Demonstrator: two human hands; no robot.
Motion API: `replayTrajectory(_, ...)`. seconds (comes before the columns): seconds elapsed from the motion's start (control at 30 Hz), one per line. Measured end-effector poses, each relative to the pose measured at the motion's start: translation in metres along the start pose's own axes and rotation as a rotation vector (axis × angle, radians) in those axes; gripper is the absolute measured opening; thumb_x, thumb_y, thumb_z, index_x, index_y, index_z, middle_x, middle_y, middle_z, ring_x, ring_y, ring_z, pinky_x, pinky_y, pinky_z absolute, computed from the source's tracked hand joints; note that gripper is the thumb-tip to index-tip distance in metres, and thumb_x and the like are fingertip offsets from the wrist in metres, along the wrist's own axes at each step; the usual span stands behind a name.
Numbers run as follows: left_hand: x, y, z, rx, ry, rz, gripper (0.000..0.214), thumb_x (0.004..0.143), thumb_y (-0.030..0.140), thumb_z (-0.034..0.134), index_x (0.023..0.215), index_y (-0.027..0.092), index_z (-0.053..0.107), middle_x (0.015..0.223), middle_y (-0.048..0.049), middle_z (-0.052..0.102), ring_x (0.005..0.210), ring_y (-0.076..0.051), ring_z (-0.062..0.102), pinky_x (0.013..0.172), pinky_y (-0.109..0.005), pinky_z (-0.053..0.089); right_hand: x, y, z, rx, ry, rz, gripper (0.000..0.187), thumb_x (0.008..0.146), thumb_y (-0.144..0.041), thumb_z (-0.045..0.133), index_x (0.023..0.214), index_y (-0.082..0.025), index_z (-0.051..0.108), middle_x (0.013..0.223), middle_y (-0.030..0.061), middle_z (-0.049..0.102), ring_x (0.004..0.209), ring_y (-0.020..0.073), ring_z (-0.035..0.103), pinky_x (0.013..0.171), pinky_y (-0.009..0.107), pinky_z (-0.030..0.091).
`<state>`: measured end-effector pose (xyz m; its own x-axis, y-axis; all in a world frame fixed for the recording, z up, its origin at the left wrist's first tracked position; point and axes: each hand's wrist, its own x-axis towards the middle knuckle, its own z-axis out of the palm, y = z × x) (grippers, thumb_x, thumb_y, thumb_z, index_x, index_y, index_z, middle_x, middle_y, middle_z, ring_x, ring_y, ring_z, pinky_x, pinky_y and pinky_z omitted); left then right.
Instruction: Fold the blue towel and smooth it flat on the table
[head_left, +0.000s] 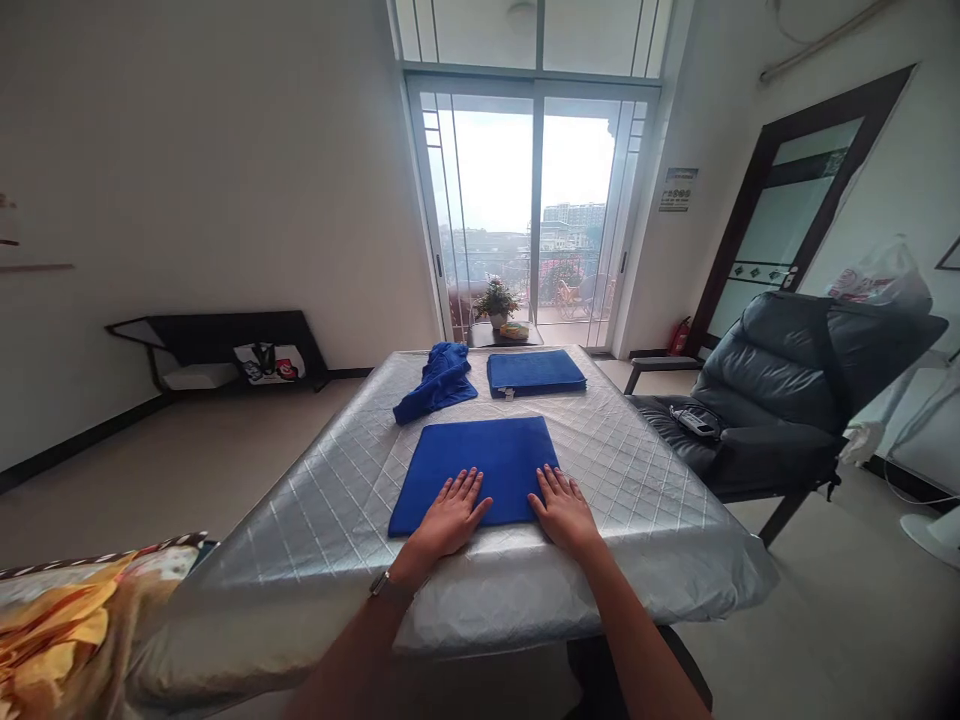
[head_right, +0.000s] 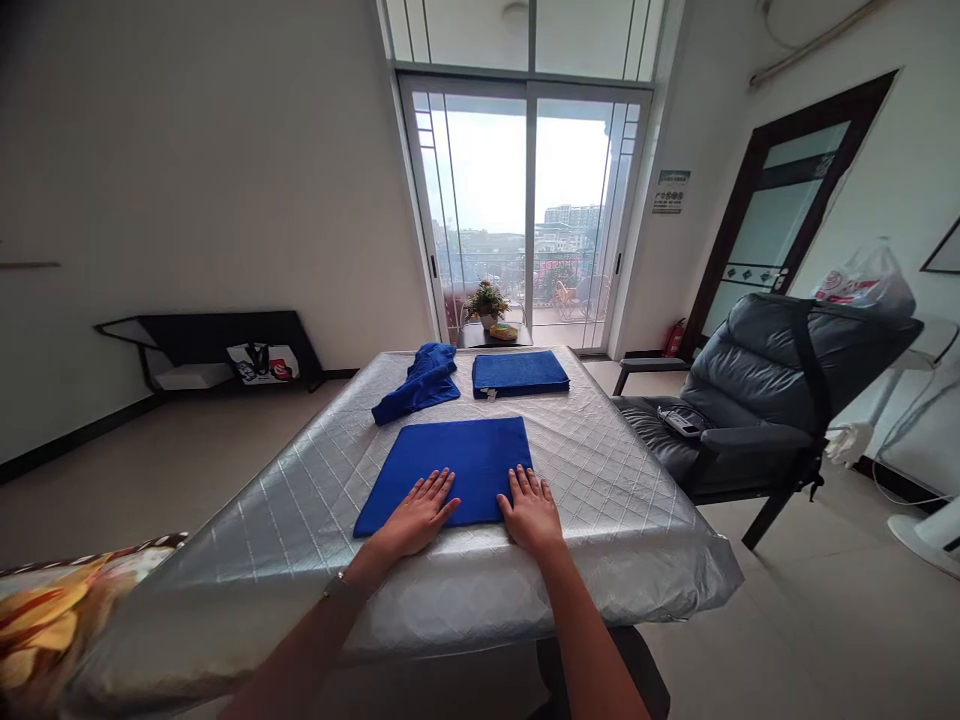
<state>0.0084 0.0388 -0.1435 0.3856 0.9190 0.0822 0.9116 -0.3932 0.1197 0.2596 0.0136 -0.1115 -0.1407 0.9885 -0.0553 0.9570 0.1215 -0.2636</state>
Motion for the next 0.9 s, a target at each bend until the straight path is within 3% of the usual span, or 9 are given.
replayTrajectory(0.13,-0.029,-0.045,-0.003,0.064,-0.011,-0.191,0.074,0.102,0.061,0.019,0.159,0.013,0.026,0.166,-0.0110,0.019,0.154,-0.028,0.015,0.124,-0.050,0.017,-0.001,0.000,-0.001,0.013,0.008,0.001,0.066,0.104,-0.051,0.021,0.161,-0.018,0.020,0.168,-0.0002,0.013,0.155,0.0178,0.009,0.126,0.040,0.005)
replayTrajectory(0.23,-0.041,-0.060,-0.001,0.091,0.006,-0.254,0.078,0.101,0.063,0.020,0.158,0.010,0.026,0.165,-0.0131,0.018,0.154,-0.030,0.015,0.123,-0.050,0.019,-0.001,0.000,-0.001,0.011,0.008,0.002,0.066,0.104,-0.051,0.021,0.161,-0.018,0.020,0.168,-0.0007,0.013,0.155,0.0177,0.009,0.126,0.041,0.005)
replayTrajectory(0.47,-0.045,-0.056,0.005,0.074,0.108,-0.250,0.085,0.098,0.070,0.018,0.157,0.009,0.030,0.164,-0.0142,0.024,0.153,-0.030,0.020,0.123,-0.048,0.021,-0.001,-0.001,-0.001,-0.007,-0.001,0.016,0.065,0.104,-0.051,0.020,0.161,-0.019,0.019,0.168,-0.0020,0.012,0.155,0.0167,0.007,0.126,0.040,0.005)
replayTrajectory(0.9,-0.049,-0.053,0.007,-0.004,0.215,-0.242,0.087,0.098,0.071,0.028,0.156,0.006,0.030,0.163,-0.0185,0.027,0.152,-0.030,0.025,0.123,-0.048,0.023,-0.001,-0.003,-0.009,-0.018,-0.062,0.031,0.065,0.104,-0.053,0.018,0.162,-0.021,0.017,0.168,-0.0022,0.010,0.155,0.0161,0.006,0.126,0.039,0.004)
